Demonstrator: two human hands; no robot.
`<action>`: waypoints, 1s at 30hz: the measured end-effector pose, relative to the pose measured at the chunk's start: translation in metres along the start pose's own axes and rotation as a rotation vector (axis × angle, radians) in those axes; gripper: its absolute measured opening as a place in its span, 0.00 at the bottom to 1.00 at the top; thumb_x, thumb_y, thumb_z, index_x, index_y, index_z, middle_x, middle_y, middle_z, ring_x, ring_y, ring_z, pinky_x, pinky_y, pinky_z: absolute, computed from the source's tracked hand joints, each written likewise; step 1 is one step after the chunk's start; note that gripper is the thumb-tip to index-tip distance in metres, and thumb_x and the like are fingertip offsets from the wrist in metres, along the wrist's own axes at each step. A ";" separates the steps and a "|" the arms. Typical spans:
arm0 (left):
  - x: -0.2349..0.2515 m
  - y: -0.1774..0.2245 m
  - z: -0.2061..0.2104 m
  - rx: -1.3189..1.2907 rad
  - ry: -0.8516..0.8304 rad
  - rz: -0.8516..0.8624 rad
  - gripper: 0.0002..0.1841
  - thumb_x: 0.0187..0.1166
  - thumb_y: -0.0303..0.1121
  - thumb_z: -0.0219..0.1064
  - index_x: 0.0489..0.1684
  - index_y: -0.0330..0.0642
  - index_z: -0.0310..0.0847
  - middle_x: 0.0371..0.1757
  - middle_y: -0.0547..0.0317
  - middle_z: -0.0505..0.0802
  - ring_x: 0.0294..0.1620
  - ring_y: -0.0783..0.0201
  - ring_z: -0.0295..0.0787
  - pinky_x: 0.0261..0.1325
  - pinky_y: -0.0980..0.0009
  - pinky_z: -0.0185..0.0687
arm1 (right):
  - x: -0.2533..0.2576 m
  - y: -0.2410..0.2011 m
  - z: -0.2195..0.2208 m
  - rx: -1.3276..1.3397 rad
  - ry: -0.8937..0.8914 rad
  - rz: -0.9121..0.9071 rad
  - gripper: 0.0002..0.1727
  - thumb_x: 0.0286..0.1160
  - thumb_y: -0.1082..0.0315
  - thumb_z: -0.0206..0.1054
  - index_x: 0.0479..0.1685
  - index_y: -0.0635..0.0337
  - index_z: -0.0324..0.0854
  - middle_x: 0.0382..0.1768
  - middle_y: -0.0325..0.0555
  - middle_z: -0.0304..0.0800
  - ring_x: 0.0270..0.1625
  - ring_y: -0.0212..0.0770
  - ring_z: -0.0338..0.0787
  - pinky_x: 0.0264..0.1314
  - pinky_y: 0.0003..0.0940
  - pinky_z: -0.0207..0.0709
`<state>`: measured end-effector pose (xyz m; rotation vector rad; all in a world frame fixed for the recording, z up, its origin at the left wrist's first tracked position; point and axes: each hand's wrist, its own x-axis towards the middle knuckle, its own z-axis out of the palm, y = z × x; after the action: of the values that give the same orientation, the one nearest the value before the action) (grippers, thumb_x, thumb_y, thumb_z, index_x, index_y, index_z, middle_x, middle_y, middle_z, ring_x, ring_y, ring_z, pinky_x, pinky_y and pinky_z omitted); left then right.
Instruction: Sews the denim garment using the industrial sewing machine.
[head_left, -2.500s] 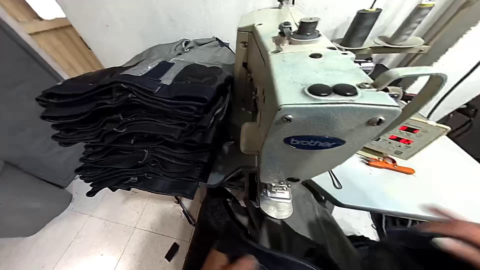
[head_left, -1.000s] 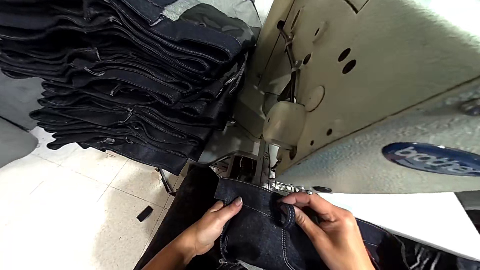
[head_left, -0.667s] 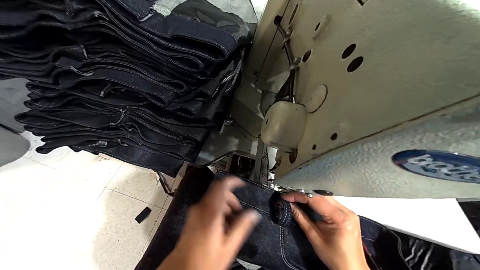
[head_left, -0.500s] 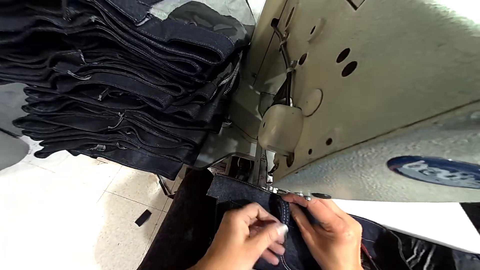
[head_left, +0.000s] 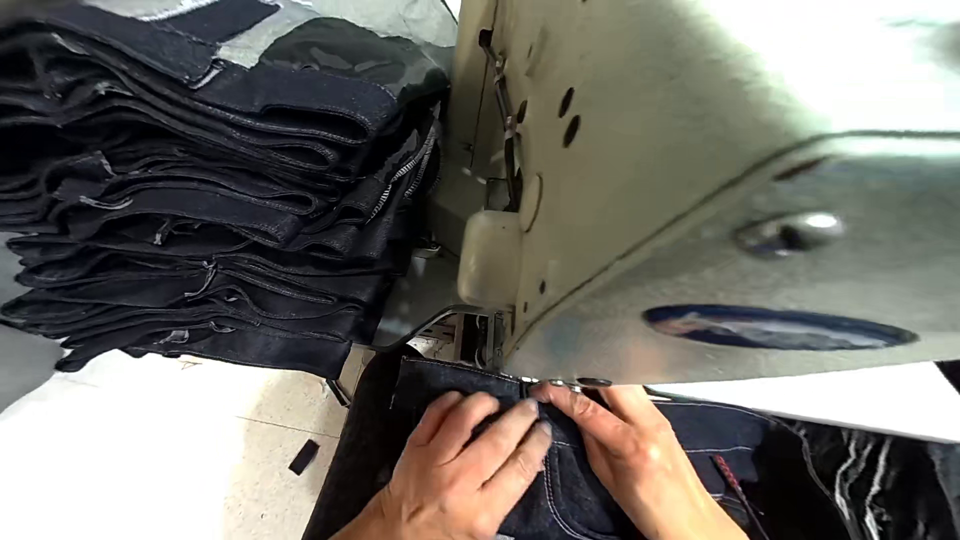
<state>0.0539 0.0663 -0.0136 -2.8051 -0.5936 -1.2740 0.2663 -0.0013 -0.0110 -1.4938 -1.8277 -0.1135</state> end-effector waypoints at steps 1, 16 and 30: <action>0.002 -0.004 0.001 -0.016 -0.040 0.058 0.13 0.87 0.45 0.63 0.59 0.56 0.88 0.60 0.67 0.94 0.60 0.62 0.85 0.67 0.67 0.71 | -0.002 0.002 0.000 0.035 0.009 0.016 0.19 0.84 0.69 0.54 0.53 0.34 0.89 0.48 0.43 0.89 0.57 0.36 0.87 0.59 0.28 0.80; 0.022 -0.008 -0.008 -0.058 -0.247 0.027 0.15 0.88 0.45 0.60 0.59 0.52 0.89 0.61 0.66 0.95 0.61 0.65 0.87 0.67 0.74 0.74 | 0.000 0.025 0.002 0.107 0.068 0.130 0.24 0.90 0.46 0.52 0.32 0.52 0.84 0.28 0.39 0.86 0.39 0.33 0.85 0.47 0.31 0.72; 0.012 -0.038 -0.019 -0.563 -0.234 -0.150 0.14 0.89 0.40 0.61 0.51 0.44 0.92 0.56 0.60 0.96 0.68 0.69 0.87 0.75 0.75 0.77 | -0.006 0.025 -0.013 0.013 0.046 0.153 0.26 0.89 0.45 0.55 0.29 0.54 0.84 0.24 0.42 0.85 0.33 0.37 0.84 0.41 0.32 0.71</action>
<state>0.0345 0.1030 0.0021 -3.4667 -0.5249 -1.3182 0.2943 -0.0053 -0.0152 -1.6028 -1.6690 -0.0616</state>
